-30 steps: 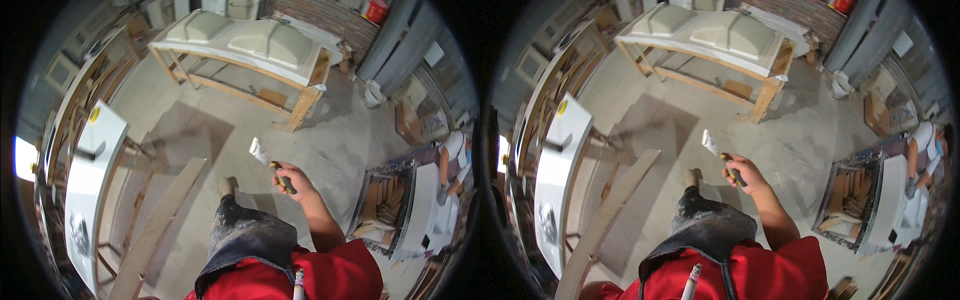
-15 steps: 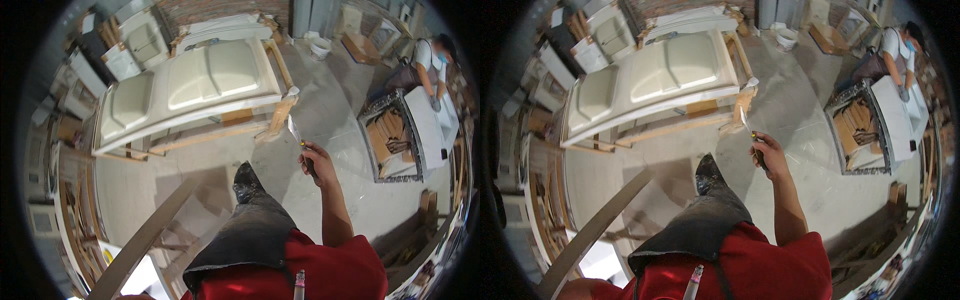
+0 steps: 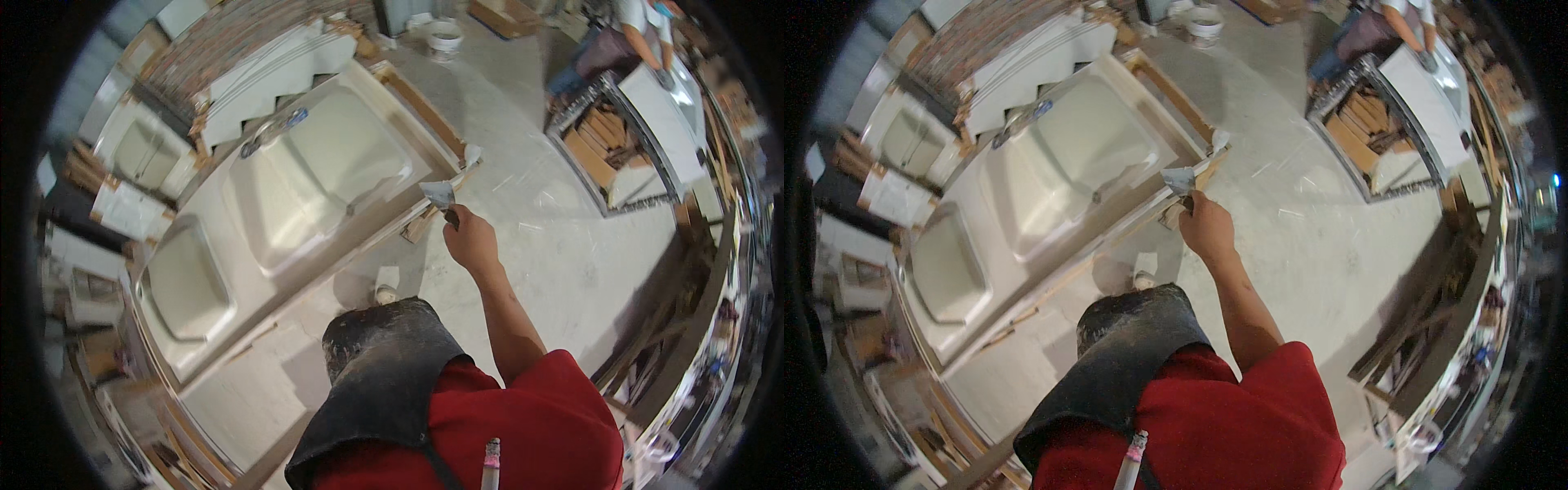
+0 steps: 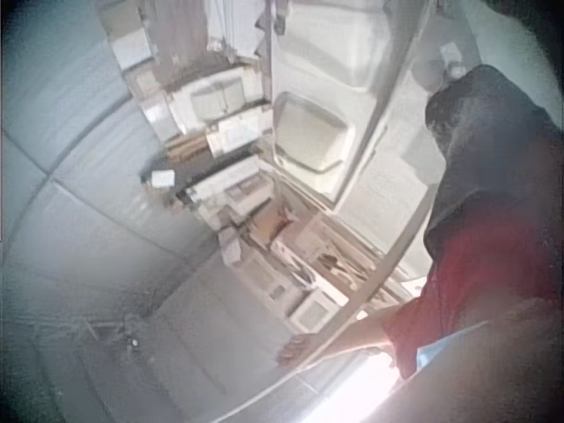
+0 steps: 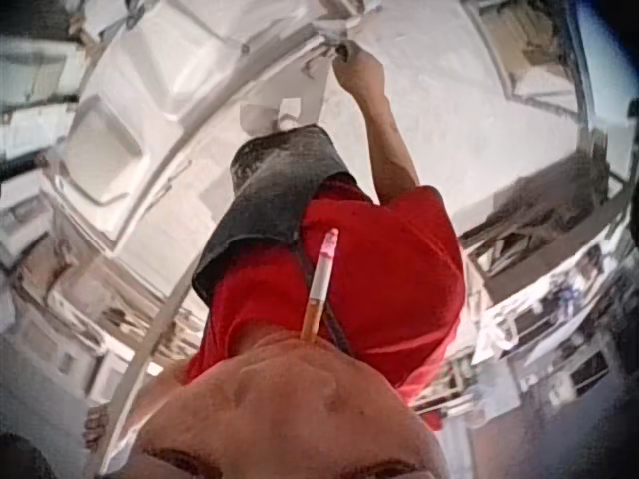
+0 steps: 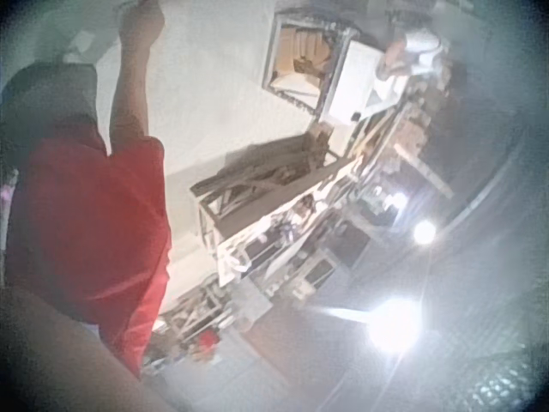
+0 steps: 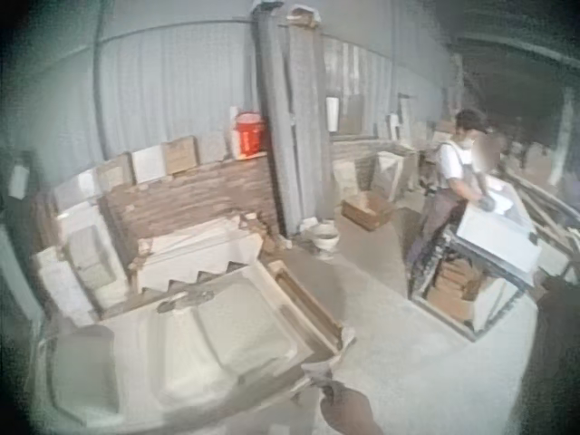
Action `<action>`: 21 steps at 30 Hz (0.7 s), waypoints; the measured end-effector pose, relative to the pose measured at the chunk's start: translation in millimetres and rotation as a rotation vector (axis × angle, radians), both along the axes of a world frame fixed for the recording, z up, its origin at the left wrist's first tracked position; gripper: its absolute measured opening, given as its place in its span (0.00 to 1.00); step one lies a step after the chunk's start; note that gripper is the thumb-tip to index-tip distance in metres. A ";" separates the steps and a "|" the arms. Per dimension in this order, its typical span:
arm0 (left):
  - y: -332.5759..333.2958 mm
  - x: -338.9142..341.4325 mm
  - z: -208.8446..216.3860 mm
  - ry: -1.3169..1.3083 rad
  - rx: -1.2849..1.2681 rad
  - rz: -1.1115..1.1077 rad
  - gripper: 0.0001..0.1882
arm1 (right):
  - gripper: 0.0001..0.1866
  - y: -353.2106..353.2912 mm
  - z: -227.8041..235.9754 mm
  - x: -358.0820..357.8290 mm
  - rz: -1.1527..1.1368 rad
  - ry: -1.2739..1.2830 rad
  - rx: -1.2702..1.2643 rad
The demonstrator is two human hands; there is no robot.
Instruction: The person applies adhesive to wooden trim pieces using a putty knife, then fits the trim around the edges of a double-basin sink. The person repeatedly picks up trim, applies adhesive, and secures it to the sink frame.
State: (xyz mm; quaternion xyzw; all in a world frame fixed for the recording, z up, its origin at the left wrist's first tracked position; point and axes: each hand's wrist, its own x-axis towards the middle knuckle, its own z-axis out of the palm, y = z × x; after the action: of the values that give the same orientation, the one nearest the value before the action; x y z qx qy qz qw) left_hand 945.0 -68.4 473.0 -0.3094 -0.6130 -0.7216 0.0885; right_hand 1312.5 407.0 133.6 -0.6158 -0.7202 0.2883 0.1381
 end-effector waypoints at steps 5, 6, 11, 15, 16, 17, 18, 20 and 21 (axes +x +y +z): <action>70.7 -82.5 -62.8 -0.200 -0.166 -0.097 0.22 | 0.14 9.0 -21.4 -36.6 -0.133 -0.060 0.116; 79.8 -97.3 -69.3 -0.225 -0.188 -0.124 0.22 | 0.14 12.4 -24.8 -42.7 -0.168 -0.090 0.098; 107.7 -159.0 -91.1 -0.316 -0.261 -0.219 0.22 | 0.16 12.5 -23.8 -67.9 -0.294 -0.186 -0.018; 118.4 -191.8 -98.4 -0.362 -0.309 -0.258 0.22 | 0.17 14.9 -25.0 -79.0 -0.366 -0.245 -0.067; 120.1 -198.7 -97.9 -0.373 -0.321 -0.263 0.22 | 0.16 16.3 -27.5 -81.0 -0.386 -0.248 -0.061; 121.0 -204.4 -99.0 -0.382 -0.331 -0.265 0.22 | 0.16 17.7 -30.3 -82.5 -0.405 -0.252 -0.053; 122.5 -207.7 -101.1 -0.392 -0.339 -0.269 0.22 | 0.16 19.8 -31.6 -83.0 -0.422 -0.256 -0.046; 123.1 -216.2 -101.9 -0.405 -0.361 -0.266 0.22 | 0.15 23.5 -30.6 -87.9 -0.430 -0.272 -0.048; 123.2 -219.4 -102.5 -0.417 -0.371 -0.265 0.23 | 0.15 26.0 -30.3 -88.8 -0.433 -0.280 -0.048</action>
State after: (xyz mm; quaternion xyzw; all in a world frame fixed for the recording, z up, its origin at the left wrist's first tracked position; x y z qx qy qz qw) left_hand 725.6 54.8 370.5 -0.2429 -0.6935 -0.6505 -0.1921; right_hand 1223.7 432.9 103.3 -0.7926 -0.5767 0.1809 0.0808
